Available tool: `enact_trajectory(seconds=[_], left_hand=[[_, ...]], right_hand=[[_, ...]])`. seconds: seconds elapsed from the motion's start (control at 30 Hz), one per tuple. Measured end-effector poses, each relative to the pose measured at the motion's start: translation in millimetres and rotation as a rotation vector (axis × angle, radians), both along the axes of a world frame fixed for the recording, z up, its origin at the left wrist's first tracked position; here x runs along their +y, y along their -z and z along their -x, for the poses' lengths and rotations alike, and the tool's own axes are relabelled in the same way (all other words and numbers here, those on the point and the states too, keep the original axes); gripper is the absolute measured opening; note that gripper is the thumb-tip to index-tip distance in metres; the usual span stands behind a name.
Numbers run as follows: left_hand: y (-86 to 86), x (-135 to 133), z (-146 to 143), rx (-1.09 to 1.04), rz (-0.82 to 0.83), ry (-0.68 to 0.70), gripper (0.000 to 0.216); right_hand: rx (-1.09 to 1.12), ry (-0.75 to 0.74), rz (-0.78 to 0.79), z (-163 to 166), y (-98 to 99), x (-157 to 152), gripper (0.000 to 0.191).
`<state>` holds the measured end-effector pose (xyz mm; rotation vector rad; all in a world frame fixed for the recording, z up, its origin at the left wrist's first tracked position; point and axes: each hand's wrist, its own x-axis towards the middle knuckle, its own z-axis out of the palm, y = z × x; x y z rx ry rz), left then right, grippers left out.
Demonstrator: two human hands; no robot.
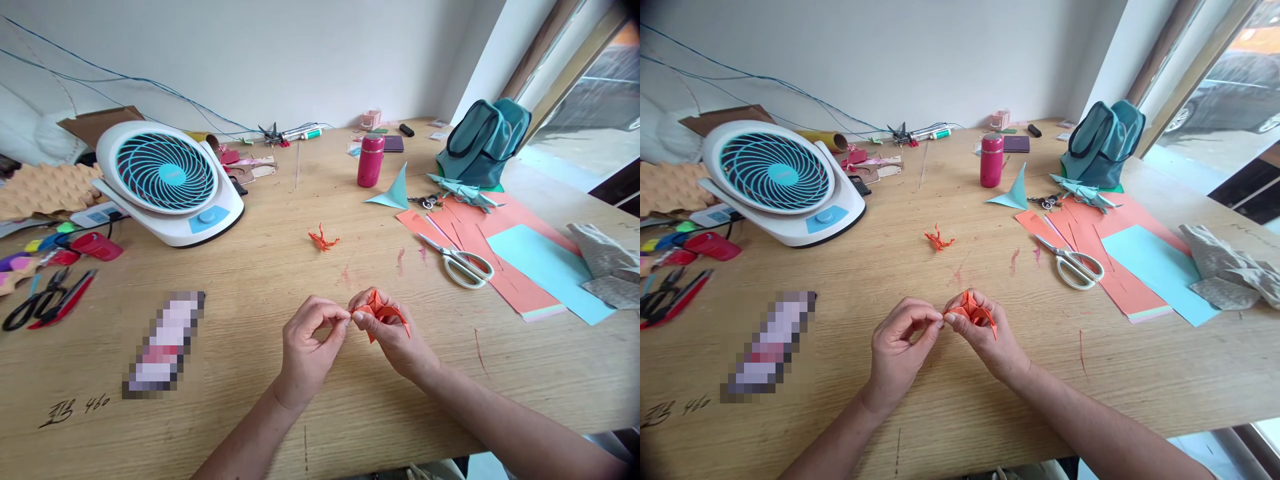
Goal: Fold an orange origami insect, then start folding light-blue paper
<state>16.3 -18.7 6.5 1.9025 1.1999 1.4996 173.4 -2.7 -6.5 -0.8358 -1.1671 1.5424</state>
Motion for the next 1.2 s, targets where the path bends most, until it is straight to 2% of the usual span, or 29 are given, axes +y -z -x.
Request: enact_trajectory(seconds=[0.17, 0.37, 0.5, 0.67, 0.93, 1.03, 1.2], left_hand=[[-1.1, -1.6, 0.0, -0.05, 0.078, 0.047, 0.013], [7.7, -4.1, 1.1, -0.143, 0.15, 0.123, 0.012], [9.2, -4.7, 0.3, -0.129, 0.157, 0.094, 0.013], [2.4, -3.2, 1.2, -0.004, 0.011, 0.027, 0.015], [3.9, -1.4, 0.3, -0.002, 0.093, -0.025, 0.01], [5.7, -2.3, -0.6, -0.062, 0.16, 0.001, 0.01], [5.7, -3.0, 0.7, -0.179, 0.247, 0.126, 0.009]], right_hand=[[0.02, -0.006, -0.002, -0.6, 4.2, 0.7, 0.024], [-0.008, 0.032, 0.049, -1.5, 6.1, 2.7, 0.031], [0.053, 0.017, 0.103, -0.7, 4.1, 3.1, 0.033], [0.129, -0.043, 0.215, 1.5, 2.2, 2.1, 0.034], [0.168, -0.072, 0.255, 3.2, 1.7, 2.4, 0.034], [0.212, -0.081, 0.263, 3.9, 1.2, 2.5, 0.033], [0.238, -0.104, 0.268, 3.6, 2.0, 2.3, 0.029]])
